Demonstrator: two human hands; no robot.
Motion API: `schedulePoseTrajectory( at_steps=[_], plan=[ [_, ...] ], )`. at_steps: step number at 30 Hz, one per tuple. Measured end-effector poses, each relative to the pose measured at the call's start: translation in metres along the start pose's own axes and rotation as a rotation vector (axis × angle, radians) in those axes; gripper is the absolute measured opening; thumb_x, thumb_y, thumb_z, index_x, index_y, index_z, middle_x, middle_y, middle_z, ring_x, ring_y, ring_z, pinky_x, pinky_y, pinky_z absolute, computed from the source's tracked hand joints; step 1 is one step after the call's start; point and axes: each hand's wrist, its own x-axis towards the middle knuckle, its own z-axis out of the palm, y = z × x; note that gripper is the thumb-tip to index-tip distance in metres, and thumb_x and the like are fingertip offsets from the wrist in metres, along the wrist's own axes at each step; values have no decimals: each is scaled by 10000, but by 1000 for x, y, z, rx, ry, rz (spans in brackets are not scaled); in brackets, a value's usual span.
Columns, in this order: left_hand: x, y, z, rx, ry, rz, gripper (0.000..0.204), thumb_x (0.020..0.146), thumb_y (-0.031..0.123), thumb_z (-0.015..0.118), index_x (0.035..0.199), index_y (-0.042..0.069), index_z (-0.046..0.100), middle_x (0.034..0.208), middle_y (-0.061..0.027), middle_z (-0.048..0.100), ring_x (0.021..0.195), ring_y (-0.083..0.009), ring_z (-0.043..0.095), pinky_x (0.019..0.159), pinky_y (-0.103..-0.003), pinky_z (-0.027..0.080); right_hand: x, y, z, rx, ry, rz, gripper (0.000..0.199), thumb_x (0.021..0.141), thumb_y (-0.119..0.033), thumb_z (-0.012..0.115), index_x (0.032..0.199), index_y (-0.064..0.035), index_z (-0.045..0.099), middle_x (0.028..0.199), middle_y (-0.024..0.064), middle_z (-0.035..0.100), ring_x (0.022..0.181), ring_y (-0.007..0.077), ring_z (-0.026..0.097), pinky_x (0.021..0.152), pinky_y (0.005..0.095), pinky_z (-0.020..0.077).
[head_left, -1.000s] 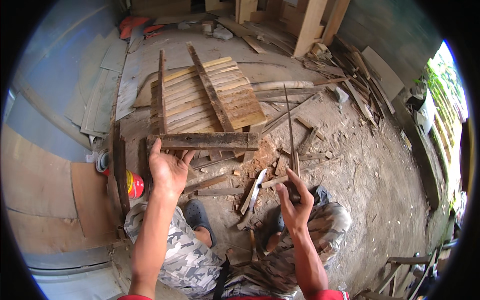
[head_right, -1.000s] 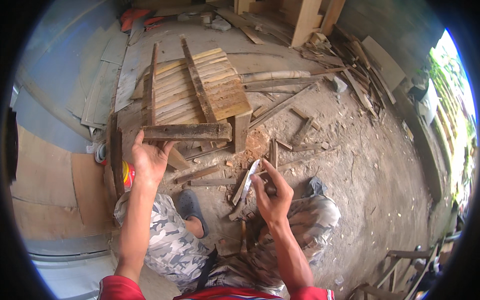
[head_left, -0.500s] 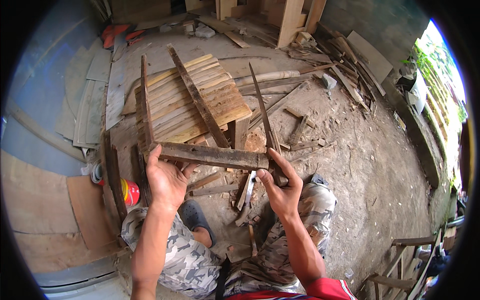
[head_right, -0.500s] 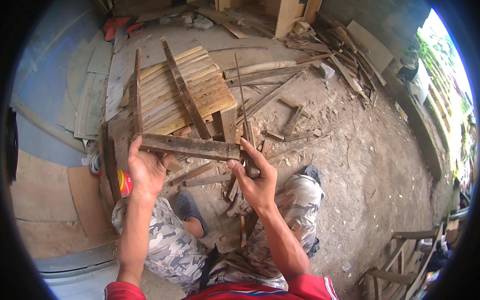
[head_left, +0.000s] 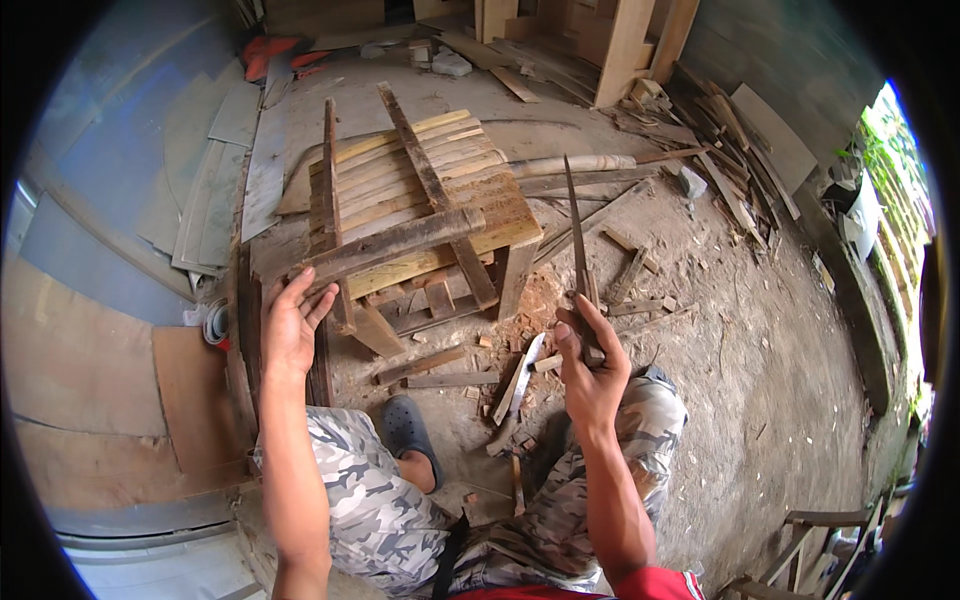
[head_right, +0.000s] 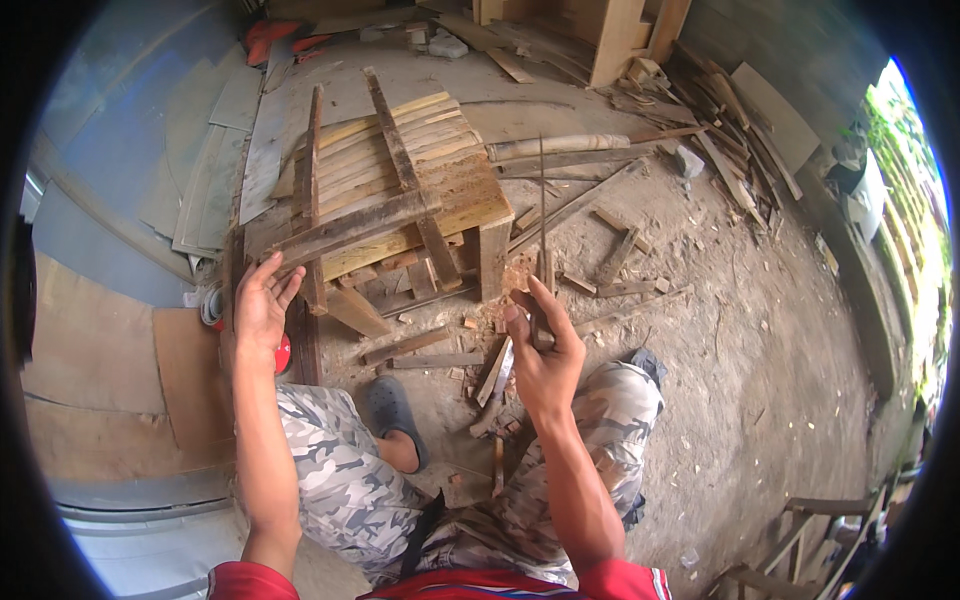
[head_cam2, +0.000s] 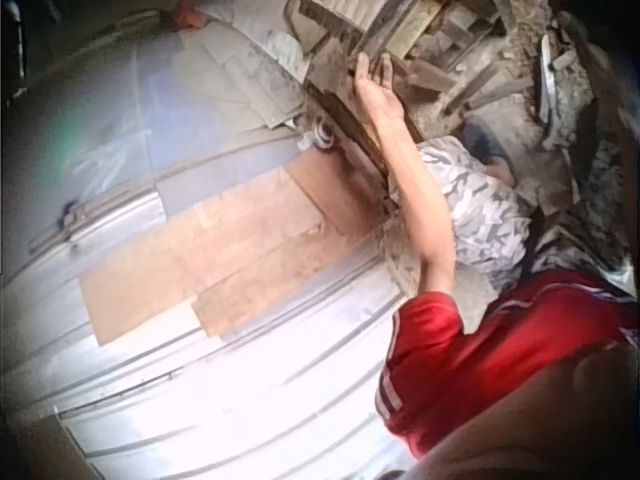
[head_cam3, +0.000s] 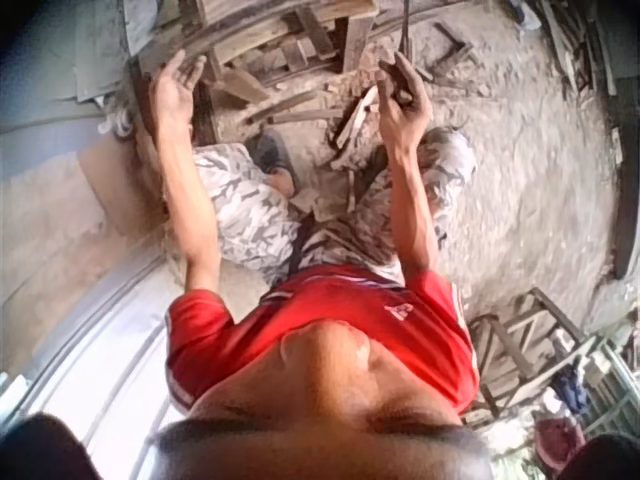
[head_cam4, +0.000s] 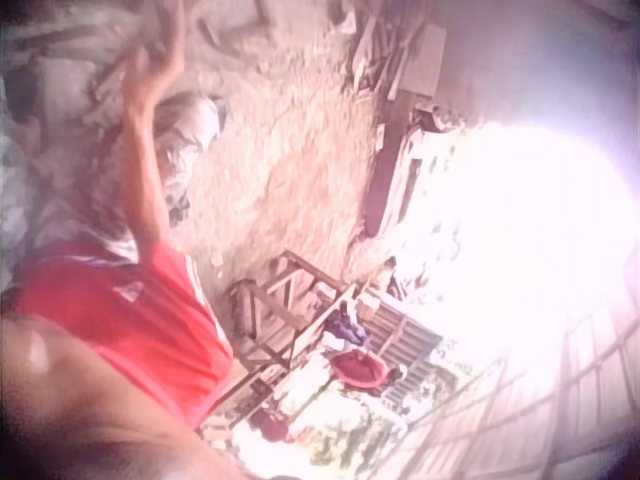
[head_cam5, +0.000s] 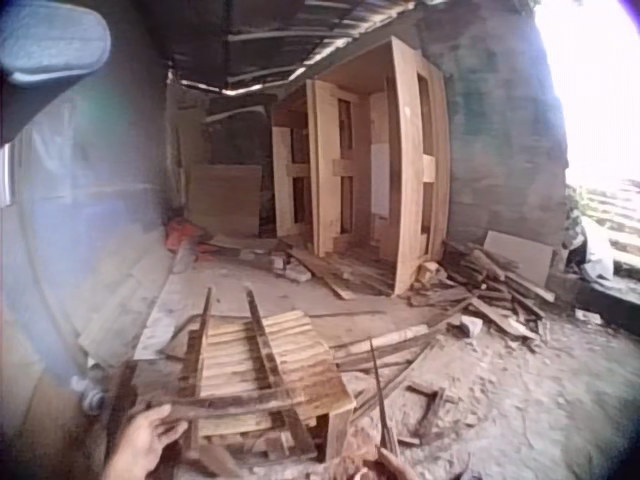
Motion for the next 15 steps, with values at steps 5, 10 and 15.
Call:
schedulePoseTrajectory(
  at_steps=[5,10,15],
  plan=[
    [14,-12,-7,151,65,-17,201,922,125,713,1061,4,633,1001,-75,671,820,-190,694,719,-258,589,-7,2,-4,-42,-6,69,423,940,-80,716,1341,-9,603,1131,118,731,1023,125,662,875,260,529],
    [25,-21,-18,281,133,-39,254,934,187,713,1086,-2,638,956,-46,655,763,-147,668,686,-248,571,-12,3,-6,-94,-61,14,415,936,-82,719,1329,-4,612,1117,127,739,1015,132,669,877,271,532],
    [34,-24,-33,776,147,-14,412,942,331,687,1186,3,637,1006,-88,684,887,-195,692,811,-372,567,-17,3,-5,-137,-115,-59,394,926,-73,724,1307,-18,637,1080,118,754,963,116,684,842,258,536]
  ],
)
